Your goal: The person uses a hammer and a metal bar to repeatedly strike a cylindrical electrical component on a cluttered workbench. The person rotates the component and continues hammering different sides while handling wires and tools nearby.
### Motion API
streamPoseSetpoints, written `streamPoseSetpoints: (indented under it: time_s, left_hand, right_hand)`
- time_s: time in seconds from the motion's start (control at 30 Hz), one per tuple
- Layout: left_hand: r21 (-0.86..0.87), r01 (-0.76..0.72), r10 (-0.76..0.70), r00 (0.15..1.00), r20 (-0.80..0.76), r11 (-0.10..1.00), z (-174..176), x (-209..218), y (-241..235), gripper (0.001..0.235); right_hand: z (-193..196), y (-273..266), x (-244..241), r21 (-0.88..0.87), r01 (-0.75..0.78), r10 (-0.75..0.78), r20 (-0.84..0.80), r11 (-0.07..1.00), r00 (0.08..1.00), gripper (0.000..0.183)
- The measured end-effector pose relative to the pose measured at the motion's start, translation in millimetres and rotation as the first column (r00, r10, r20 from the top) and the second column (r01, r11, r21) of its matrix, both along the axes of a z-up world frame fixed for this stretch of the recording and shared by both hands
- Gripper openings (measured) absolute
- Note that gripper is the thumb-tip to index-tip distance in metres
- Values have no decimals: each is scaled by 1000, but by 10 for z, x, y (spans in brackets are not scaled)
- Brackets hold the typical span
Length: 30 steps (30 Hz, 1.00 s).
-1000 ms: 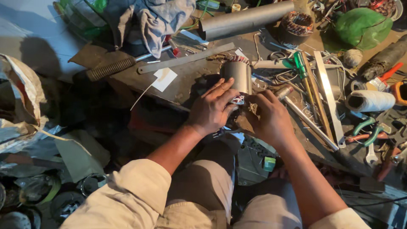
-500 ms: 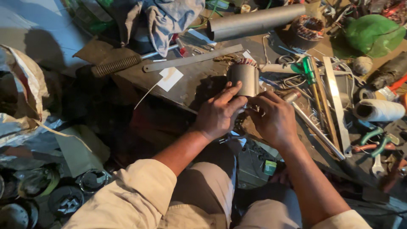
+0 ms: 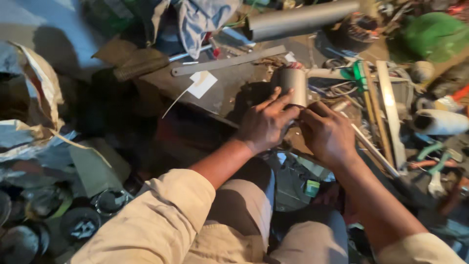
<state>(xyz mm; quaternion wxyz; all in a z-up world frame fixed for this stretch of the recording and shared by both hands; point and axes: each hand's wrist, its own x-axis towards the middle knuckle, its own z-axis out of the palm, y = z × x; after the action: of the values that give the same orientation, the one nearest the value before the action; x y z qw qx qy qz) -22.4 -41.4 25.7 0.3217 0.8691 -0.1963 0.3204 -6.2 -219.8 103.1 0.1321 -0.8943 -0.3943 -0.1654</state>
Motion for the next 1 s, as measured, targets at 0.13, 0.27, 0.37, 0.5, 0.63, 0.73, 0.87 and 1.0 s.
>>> streamPoseSetpoints:
  time_s: [0.13,0.27,0.37,0.5,0.63,0.73,0.87,1.0]
  left_hand:
    - [-50,109,-111,993,-46,993,21,41,-55,46]
    - [-76,154,-160,984,-75,985,-67,133,-51,64]
    - [-23,109,-110,990,-89,994,-127,166,-153,67]
    - [-20,93,-95,990,-107,995,-74,217,-224,71]
    - [-13,81,-82,984,-160,997,-57,196,-220,73]
    - [-13,85,-86,974,-211,996,12,229,-197,76]
    - [1,86,-82,958,-274,996,94,193,-184,78]
    - [3,97,-92,962,-258,995,245,198,-240,80]
  right_hand:
    - [-77,-171,-36,107,11,-9,-20,994,1000,24]
    - [-258,-299,-117,255,147,-140,-46,956,989,56]
    - [-434,-311,-161,107,283,-244,-281,953,928,100]
    - [-626,-181,-82,63,233,-190,-397,970,898,115]
    - [-738,-174,-117,164,302,-201,-451,939,870,117]
    - [-640,-220,-122,155,337,-226,-484,929,845,119]
    - [-521,-219,-160,177,209,-140,-339,962,930,125]
    - [-450,-197,-140,-47,358,-348,-383,932,856,119]
